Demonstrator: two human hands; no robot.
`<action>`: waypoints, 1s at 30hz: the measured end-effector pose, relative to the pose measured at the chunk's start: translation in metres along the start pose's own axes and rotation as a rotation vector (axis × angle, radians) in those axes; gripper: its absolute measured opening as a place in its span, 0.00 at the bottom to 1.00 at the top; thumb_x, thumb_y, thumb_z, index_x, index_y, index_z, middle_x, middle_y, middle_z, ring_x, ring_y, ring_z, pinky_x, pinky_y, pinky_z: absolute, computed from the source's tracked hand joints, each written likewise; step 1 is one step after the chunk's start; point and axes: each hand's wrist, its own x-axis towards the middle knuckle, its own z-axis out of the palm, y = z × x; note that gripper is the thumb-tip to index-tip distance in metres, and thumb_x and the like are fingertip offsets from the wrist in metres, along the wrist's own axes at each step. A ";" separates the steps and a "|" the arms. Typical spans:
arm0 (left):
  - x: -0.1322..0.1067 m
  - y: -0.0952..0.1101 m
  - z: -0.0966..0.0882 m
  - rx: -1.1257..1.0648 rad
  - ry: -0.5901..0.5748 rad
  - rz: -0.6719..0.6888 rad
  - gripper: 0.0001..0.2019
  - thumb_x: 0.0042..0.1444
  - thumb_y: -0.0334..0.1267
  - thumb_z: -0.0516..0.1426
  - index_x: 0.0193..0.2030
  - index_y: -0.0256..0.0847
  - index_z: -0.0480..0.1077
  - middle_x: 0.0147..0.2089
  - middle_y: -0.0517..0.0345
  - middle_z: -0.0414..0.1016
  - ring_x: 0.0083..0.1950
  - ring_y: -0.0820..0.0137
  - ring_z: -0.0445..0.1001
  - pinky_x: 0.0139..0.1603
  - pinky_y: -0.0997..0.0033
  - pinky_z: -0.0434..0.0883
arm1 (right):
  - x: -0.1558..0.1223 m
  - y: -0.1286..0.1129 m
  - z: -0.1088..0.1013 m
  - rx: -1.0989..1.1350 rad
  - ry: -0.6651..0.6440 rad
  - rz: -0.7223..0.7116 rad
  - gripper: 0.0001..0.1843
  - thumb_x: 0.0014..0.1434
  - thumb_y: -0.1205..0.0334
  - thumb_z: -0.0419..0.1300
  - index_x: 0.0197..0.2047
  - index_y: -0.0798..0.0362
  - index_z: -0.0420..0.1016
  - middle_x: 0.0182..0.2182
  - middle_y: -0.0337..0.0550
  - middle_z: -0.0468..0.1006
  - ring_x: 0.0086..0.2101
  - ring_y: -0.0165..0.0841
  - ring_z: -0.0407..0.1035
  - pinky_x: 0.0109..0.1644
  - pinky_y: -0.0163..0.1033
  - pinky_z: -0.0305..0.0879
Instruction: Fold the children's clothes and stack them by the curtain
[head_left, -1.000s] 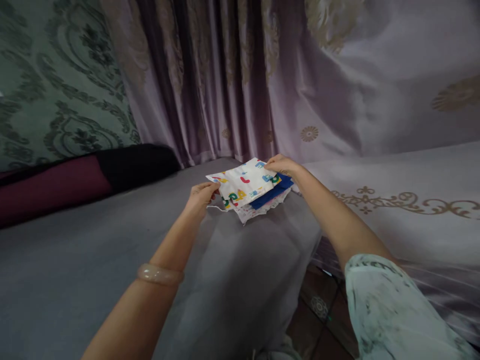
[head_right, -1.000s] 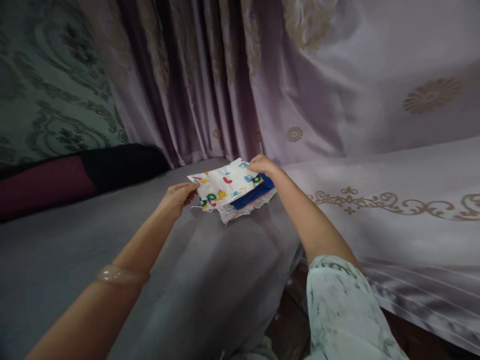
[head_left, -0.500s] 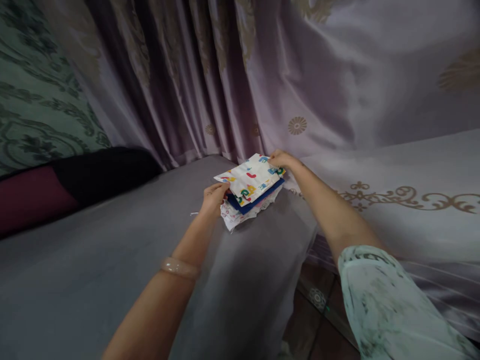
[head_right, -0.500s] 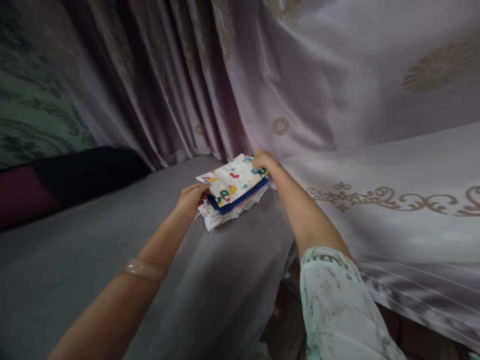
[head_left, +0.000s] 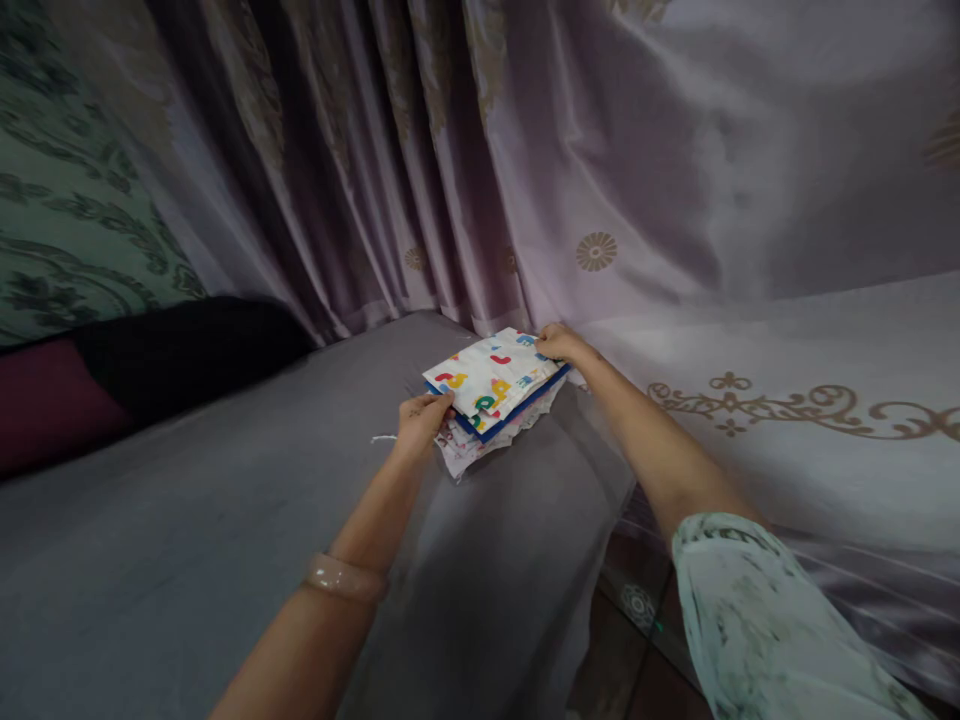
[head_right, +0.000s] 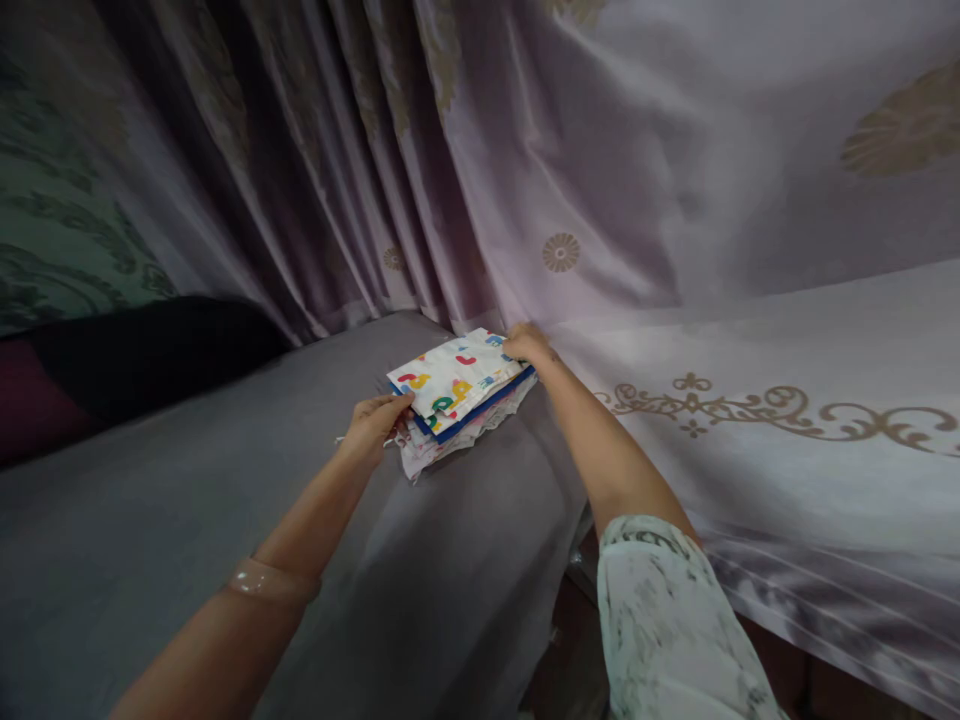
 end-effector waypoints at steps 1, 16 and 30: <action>-0.001 0.000 0.000 0.006 -0.001 -0.015 0.10 0.49 0.39 0.61 0.21 0.38 0.69 0.18 0.62 0.67 0.15 0.78 0.58 0.17 0.75 0.54 | 0.001 0.001 0.002 -0.001 0.004 0.000 0.14 0.58 0.60 0.58 0.45 0.54 0.79 0.44 0.51 0.79 0.46 0.39 0.72 0.46 0.36 0.65; 0.008 0.018 0.017 0.935 0.029 0.723 0.33 0.59 0.58 0.50 0.63 0.35 0.61 0.66 0.40 0.60 0.69 0.53 0.53 0.67 0.56 0.50 | -0.019 -0.034 0.006 0.014 -0.003 -0.455 0.28 0.69 0.50 0.37 0.68 0.48 0.55 0.69 0.43 0.50 0.67 0.41 0.41 0.69 0.52 0.36; 0.028 0.000 0.024 1.153 -0.218 0.493 0.52 0.47 0.75 0.43 0.72 0.44 0.44 0.74 0.42 0.41 0.72 0.46 0.42 0.68 0.46 0.44 | -0.019 -0.030 0.046 0.045 -0.074 -0.461 0.34 0.66 0.39 0.35 0.68 0.44 0.55 0.69 0.40 0.50 0.67 0.43 0.41 0.69 0.54 0.38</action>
